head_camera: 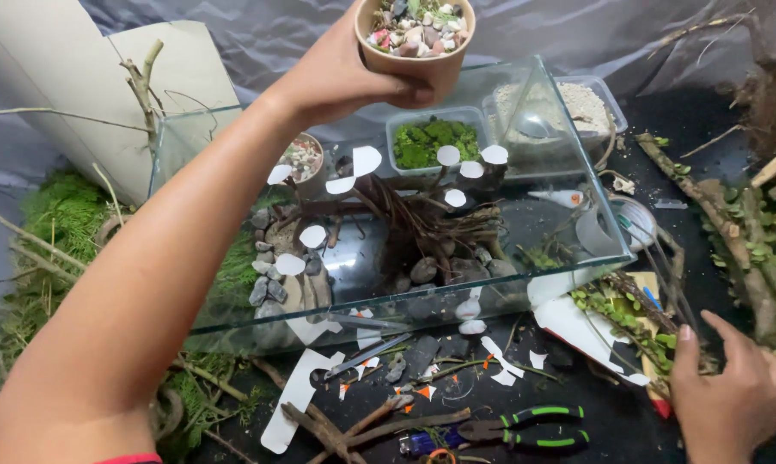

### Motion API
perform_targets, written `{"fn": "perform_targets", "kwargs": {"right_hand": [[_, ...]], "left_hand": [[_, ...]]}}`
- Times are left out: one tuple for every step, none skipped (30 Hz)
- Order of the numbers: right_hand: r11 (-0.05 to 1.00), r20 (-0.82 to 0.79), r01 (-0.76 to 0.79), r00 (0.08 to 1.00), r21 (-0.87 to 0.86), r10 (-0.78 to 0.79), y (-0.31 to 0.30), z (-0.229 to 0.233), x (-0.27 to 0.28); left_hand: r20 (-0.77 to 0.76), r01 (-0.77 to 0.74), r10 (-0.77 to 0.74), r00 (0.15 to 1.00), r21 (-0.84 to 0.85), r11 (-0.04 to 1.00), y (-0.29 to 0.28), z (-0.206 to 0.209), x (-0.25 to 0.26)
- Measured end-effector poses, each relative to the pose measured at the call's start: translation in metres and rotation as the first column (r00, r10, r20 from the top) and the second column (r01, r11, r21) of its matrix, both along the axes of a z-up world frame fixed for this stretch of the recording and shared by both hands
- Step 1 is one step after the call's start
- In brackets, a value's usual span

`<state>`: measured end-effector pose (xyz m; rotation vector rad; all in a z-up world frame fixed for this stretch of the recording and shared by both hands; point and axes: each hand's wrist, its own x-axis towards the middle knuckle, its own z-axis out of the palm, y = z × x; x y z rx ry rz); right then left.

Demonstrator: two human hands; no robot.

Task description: Using tweezers to carefully place small stones and moss into a glass terrarium for decoration.

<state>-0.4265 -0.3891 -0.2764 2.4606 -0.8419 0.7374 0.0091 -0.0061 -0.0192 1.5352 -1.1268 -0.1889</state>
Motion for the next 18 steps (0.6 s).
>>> {"fn": "perform_targets", "kwargs": {"right_hand": [[1.000,-0.001,0.002,1.000,0.001,-0.002,-0.002,0.003,0.004],[0.995,-0.010,-0.014,1.000,0.100,0.015,-0.005,0.007,0.011],[0.980,-0.017,-0.027,0.999,0.197,0.031,-0.008,0.011,0.018],[0.980,-0.019,-0.024,0.999,0.198,0.029,-0.012,0.010,0.020],[0.989,-0.080,-0.034,0.996,0.147,0.046,-0.016,0.009,0.022],[0.994,-0.138,-0.050,0.988,0.096,0.063,-0.020,0.008,0.026],[0.994,-0.137,-0.050,0.989,0.096,0.063,-0.024,0.004,0.027],[0.975,-0.120,-0.078,0.987,0.208,0.105,-0.029,0.001,0.028],[0.943,-0.097,-0.106,0.985,0.316,0.143,-0.034,-0.002,0.030],[0.944,-0.101,-0.102,0.985,0.314,0.140,-0.040,-0.005,0.026],[0.935,-0.112,-0.096,0.984,0.342,0.142,-0.045,-0.008,0.023],[0.924,-0.117,-0.092,0.982,0.371,0.145,-0.050,-0.011,0.023],[0.925,-0.116,-0.092,0.983,0.370,0.144,-0.052,-0.009,0.020],[0.812,0.090,-0.242,0.969,0.531,0.230,-0.053,-0.008,0.019],[0.655,0.308,-0.407,0.913,0.637,0.269,-0.054,-0.006,0.017],[0.654,0.311,-0.411,0.911,0.635,0.270,-0.068,-0.014,0.018],[0.536,0.422,-0.492,0.869,0.686,0.258,-0.082,-0.023,0.018],[0.407,0.524,-0.569,0.821,0.715,0.228,-0.096,-0.030,0.015]], "left_hand": [[-0.001,0.002,-0.002,1.000,0.001,1.000,0.000,-0.002,-0.001],[-0.027,-0.046,0.046,0.999,0.010,0.999,0.000,-0.002,-0.001],[-0.052,-0.093,0.093,0.994,0.019,0.996,0.001,-0.002,-0.001],[-0.054,-0.090,0.091,0.994,0.020,0.996,0.001,-0.001,-0.002],[-0.017,-0.133,0.134,0.991,0.041,0.990,0.001,0.000,-0.003],[0.025,-0.179,0.177,0.984,0.061,0.982,0.002,0.001,-0.003],[0.025,-0.179,0.177,0.984,0.062,0.982,0.003,0.002,-0.004],[0.042,-0.184,0.181,0.982,0.079,0.980,0.004,0.004,-0.004],[0.059,-0.190,0.185,0.981,0.096,0.977,0.004,0.005,-0.005],[0.054,-0.187,0.183,0.982,0.095,0.978,0.004,0.005,-0.004],[0.040,-0.179,0.176,0.984,0.101,0.979,0.005,0.004,-0.004],[0.030,-0.172,0.170,0.985,0.107,0.979,0.006,0.006,-0.004],[0.031,-0.171,0.168,0.985,0.105,0.980,0.006,0.007,-0.005],[0.067,-0.208,0.201,0.977,0.121,0.971,0.006,0.009,-0.006],[0.102,-0.246,0.233,0.967,0.135,0.960,0.007,0.011,-0.008],[0.107,-0.248,0.234,0.966,0.134,0.960,0.008,0.012,-0.008],[0.081,-0.253,0.243,0.967,0.156,0.955,0.009,0.012,-0.008],[0.052,-0.253,0.248,0.967,0.179,0.951,0.008,0.012,-0.008]]}}
